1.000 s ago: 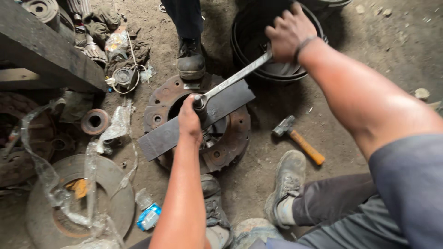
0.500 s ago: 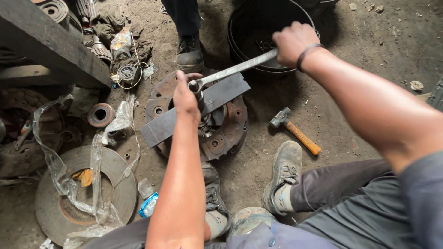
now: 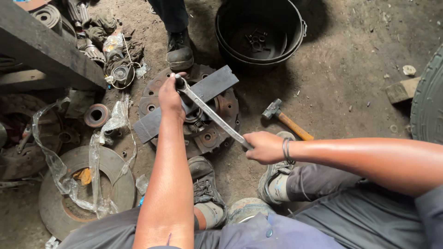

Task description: The person uses a wrench to tighten a bolt on a mechanical part placed on a metal plate. They then use a hammer to tap the part and remove the bolt, placing the tools and parts on the ground.

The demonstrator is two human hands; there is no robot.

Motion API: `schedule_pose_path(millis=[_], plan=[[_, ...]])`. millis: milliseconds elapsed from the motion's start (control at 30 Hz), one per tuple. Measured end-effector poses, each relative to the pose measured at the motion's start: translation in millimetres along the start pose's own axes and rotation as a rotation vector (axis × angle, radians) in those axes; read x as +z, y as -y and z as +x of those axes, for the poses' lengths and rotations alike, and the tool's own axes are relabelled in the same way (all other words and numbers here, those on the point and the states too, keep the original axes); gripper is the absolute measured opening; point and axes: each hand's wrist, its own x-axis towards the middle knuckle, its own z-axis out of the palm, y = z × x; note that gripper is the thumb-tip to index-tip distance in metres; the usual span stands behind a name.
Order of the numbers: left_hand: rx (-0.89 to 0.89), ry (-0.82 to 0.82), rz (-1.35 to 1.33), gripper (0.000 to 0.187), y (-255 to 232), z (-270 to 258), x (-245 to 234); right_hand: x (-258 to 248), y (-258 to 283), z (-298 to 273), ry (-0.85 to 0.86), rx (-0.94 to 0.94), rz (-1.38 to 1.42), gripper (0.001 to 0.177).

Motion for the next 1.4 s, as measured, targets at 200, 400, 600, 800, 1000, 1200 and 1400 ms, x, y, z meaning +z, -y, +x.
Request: schedule_pose_path(millis=[200, 400, 600, 800, 1000, 1200, 1400], plan=[[-0.032, -0.023, 0.009, 0.032, -4.5, 2.7, -4.7, -31.9, -14.0, 4.3, 0.165, 0.161, 0.341, 0.013], [-0.05, -0.016, -0.018, 0.029, 3.1, 12.7, -10.1, -65.3, -31.8, 9.3, 0.163, 0.185, 0.38, 0.011], [-0.076, -0.033, 0.037, 0.027, 6.0, 19.9, -11.4, -71.0, -20.9, 9.1, 0.046, 0.176, 0.109, 0.018], [0.008, 0.043, 0.111, 0.036, 7.1, 12.8, -10.8, -70.4, 6.9, -1.9, -0.323, 0.032, -0.552, 0.025], [-0.204, 0.026, 0.012, 0.041, 13.8, 15.9, -11.5, -41.9, 30.4, -6.5, -0.725, -0.295, -0.876, 0.047], [-0.087, 0.033, -0.049, 0.039, 32.8, 30.9, -15.0, -18.5, 34.8, 48.7, -0.842, -0.08, -0.689, 0.005], [-0.081, -0.133, -0.167, 0.036, 43.9, 39.5, -4.8, -17.4, 24.0, 60.9, -1.001, -0.129, -0.687, 0.006]])
